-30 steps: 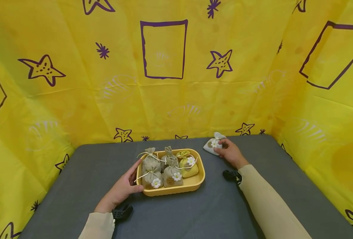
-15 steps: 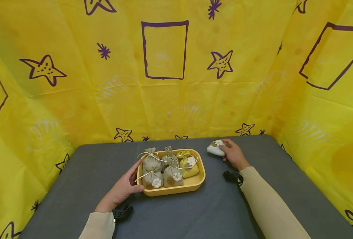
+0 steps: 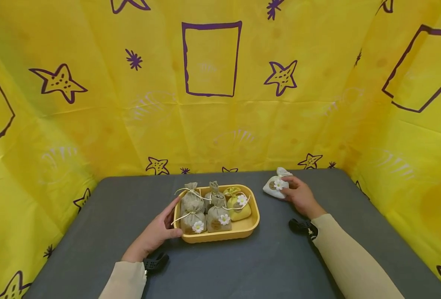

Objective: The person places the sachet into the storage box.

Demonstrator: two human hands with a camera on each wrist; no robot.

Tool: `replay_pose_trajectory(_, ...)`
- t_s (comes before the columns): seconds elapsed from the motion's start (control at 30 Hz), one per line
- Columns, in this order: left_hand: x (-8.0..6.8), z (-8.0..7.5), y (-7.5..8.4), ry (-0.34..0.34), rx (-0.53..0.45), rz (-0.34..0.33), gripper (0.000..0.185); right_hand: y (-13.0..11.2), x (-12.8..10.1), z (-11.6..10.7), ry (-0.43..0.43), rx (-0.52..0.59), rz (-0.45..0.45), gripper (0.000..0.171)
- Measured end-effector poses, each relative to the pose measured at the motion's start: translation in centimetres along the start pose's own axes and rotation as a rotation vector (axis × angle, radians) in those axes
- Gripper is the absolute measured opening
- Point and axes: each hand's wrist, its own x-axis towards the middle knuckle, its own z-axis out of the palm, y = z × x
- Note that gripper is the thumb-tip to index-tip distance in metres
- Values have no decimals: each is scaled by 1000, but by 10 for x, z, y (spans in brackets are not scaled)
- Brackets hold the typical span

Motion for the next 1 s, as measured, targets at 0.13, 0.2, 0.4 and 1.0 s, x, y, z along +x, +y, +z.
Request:
replay_pose_trajectory(0.13,1,0,1,2,-3,-12,103,-6,-12,-3,-23,31,-6,33)
replay_pose_trajectory(0.2,1,1,2,5,-10,-23,102,-12,-19,-2,-32,29,-14,32)
replay_pose_trajectory(0.4,0,4,6,9,-20,-37,102,-40,-39,8,-73,-17,-91,29)
replay_pose_trajectory(1.0,-1,1,2,14,15,-24,102,-78,-81,82,-337,-445,-318,23)
